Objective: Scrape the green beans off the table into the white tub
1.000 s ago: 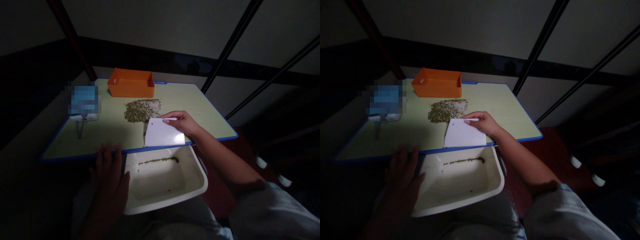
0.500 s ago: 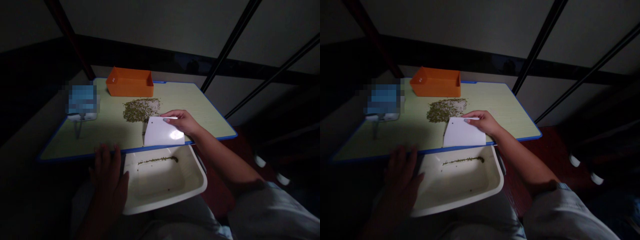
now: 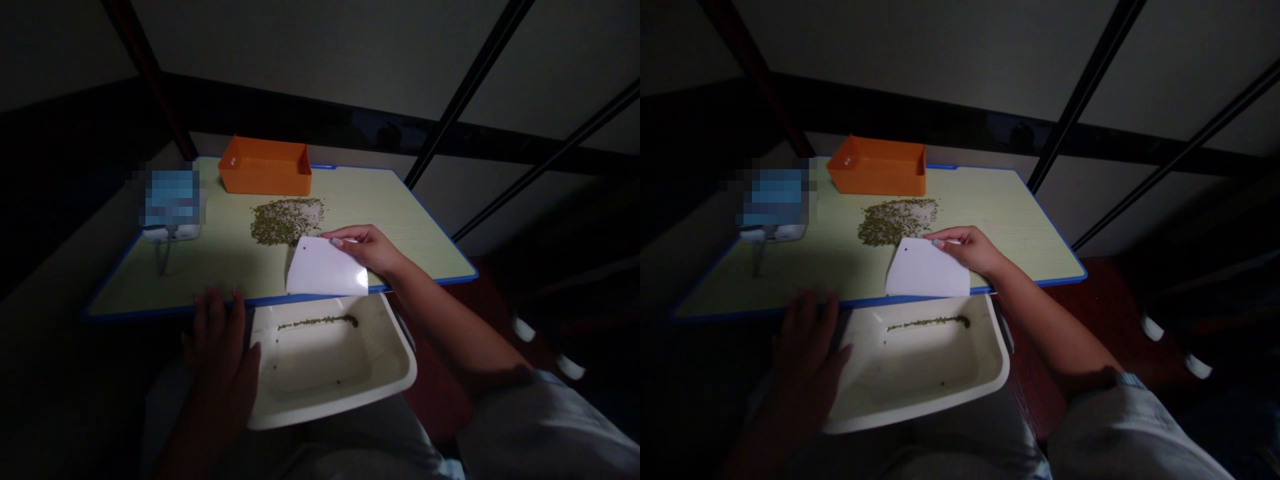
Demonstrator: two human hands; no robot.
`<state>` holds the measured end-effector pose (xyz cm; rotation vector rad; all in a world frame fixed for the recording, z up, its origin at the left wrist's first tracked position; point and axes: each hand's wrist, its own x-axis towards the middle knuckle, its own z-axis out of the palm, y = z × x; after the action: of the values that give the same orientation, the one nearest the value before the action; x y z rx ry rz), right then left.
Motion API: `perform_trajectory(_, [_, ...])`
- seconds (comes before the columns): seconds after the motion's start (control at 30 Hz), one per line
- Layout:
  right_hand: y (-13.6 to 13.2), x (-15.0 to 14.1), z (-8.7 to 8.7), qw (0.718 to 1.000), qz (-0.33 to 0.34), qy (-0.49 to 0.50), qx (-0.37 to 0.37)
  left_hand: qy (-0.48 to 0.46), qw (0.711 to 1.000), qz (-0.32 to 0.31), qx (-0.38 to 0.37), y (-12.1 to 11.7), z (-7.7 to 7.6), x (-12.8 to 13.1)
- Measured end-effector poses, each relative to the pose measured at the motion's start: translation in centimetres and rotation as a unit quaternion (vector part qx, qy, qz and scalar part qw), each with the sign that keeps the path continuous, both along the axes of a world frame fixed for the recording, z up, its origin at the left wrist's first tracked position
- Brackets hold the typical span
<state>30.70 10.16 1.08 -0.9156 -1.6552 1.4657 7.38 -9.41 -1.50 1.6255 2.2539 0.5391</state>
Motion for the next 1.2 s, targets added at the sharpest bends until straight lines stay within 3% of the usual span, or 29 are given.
perform_trajectory(0.23, [0.00, -0.02, -0.06, 0.999, 0.010, 0.037, -0.020, 0.014, 1.000, 0.001, -0.011, 0.11, 0.51, 0.14])
perform_trajectory(0.47, [0.24, 0.55, -0.62, 0.984, -0.140, 0.105, -0.014, 0.018, 1.000, 0.005, -0.015, 0.24, -0.01, -0.03])
perform_trajectory(0.73, [0.22, 0.49, -0.76, 0.977, -0.187, 0.092, -0.034, 0.022, 1.000, 0.001, -0.002, 0.04, 0.13, 0.11])
perform_trajectory(1.2, [0.01, 0.14, -0.53, 0.985, -0.153, 0.055, -0.050, 0.031, 0.999, -0.003, 0.023, -0.07, -0.39, 0.10])
